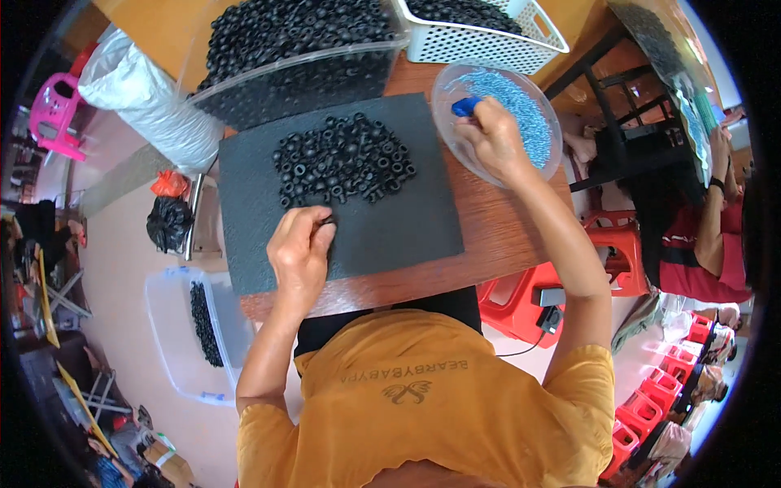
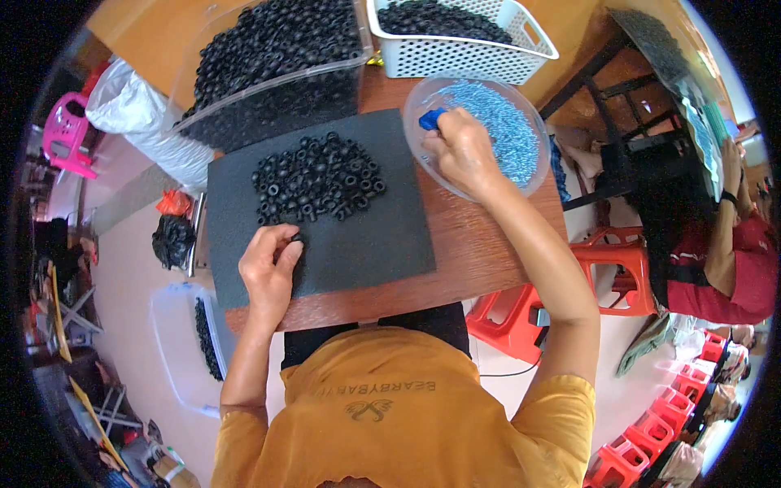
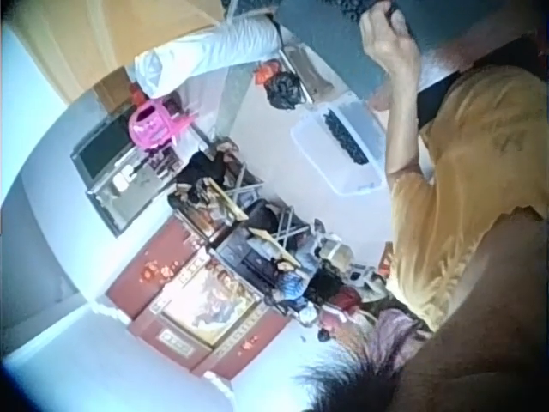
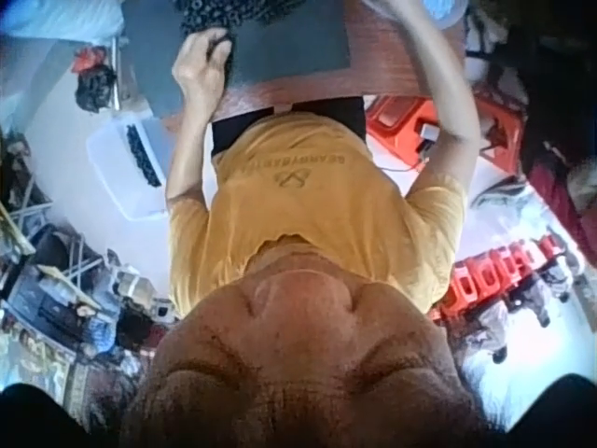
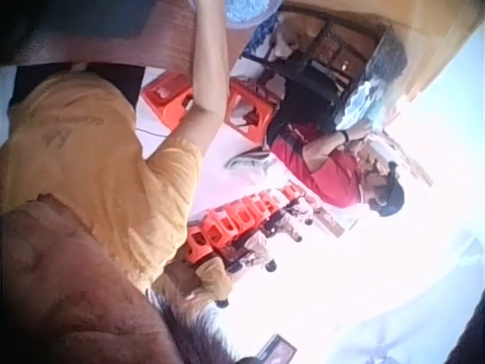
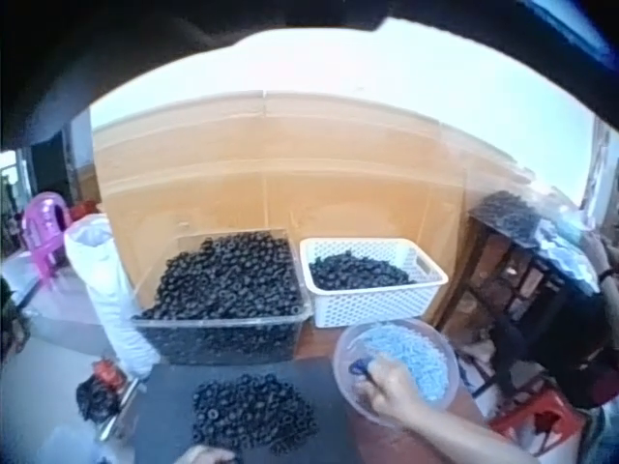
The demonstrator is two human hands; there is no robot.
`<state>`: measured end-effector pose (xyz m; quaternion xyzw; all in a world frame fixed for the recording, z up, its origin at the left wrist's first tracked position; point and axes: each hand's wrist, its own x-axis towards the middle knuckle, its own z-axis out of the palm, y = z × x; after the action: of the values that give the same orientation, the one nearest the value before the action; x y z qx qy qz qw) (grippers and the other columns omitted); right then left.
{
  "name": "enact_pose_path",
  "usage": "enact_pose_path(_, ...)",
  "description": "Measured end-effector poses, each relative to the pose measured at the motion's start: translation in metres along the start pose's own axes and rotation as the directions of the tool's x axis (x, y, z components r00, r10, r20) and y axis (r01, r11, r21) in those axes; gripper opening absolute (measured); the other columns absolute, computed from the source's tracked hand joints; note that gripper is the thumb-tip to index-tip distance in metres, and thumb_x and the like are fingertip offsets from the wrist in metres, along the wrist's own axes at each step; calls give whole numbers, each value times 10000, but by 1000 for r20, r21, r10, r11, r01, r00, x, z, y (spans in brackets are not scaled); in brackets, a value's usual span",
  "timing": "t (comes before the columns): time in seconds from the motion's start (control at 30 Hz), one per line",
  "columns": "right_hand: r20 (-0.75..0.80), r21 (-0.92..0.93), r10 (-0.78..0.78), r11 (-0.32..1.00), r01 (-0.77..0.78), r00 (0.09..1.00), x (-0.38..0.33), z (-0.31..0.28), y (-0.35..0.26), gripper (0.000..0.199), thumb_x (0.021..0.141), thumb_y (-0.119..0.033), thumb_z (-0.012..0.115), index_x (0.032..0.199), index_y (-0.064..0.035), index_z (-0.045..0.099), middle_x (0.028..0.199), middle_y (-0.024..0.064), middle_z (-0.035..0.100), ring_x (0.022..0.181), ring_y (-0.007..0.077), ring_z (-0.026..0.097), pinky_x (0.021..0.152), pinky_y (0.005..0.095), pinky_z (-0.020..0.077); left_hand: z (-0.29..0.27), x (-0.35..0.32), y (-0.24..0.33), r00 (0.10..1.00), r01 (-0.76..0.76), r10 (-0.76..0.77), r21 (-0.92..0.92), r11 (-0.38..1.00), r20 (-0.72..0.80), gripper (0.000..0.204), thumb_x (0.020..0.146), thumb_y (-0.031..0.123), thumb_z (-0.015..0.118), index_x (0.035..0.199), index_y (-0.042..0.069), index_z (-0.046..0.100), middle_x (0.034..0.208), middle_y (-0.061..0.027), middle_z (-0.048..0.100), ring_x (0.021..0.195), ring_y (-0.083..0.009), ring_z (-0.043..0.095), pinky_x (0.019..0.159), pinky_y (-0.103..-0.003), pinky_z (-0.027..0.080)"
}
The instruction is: The person assembles plastic cord locks by inserting small metal components into plastic stoppers by hand.
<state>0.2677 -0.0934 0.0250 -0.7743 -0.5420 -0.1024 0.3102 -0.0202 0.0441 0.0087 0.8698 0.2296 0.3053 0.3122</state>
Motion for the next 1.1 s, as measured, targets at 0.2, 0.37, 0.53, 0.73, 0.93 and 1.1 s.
enact_pose_path(0.2,147,504,148,839,-203,978,-27,2,-86,217,739,-40,690,945,-16,626,773,83,582,681,174,574,605,285,457,2,-5,12,818,480,-444,-859,180,364,226,781,-10,653,996,-66,613,835,-158,651,657,-176,607,538,-263,470)
enact_pose_path(0.37,215,659,57,729,-188,975,-44,12,-133,205,731,-34,690,924,-28,622,757,74,582,658,172,558,581,288,448,7,-12,18,777,493,-443,-870,-13,447,259,792,14,647,1034,-63,600,815,-136,647,644,-184,604,552,-301,471)
enact_pose_path(0.53,172,643,23,755,-130,985,-49,18,-144,178,716,-26,682,877,-33,608,698,75,560,623,209,542,542,308,431,8,-18,21,784,486,-417,-873,-51,460,204,808,-34,616,1011,-40,614,912,-118,660,693,-162,608,563,-277,491)
enact_pose_path(0.73,211,639,72,745,-193,975,-54,20,-143,181,703,-40,698,855,-21,603,707,90,539,617,216,546,536,311,434,13,-24,24,821,464,-409,-883,69,399,180,812,-39,613,992,-43,616,901,-112,654,696,-160,607,587,-278,512)
enact_pose_path(0.93,196,605,131,764,-224,972,-55,21,-144,202,696,-60,721,853,-8,604,705,82,529,605,185,546,534,298,434,15,-26,26,789,488,-394,-870,-63,471,177,821,-26,611,997,-45,615,888,-105,645,700,-161,602,585,-286,519)
enact_pose_path(1.1,300,622,230,689,-372,926,-54,20,-143,202,696,-76,734,833,10,613,704,78,539,607,150,545,538,280,432,16,-29,34,804,495,-386,-869,13,452,191,830,-8,610,1017,-49,611,887,-105,638,696,-149,592,593,-281,521)
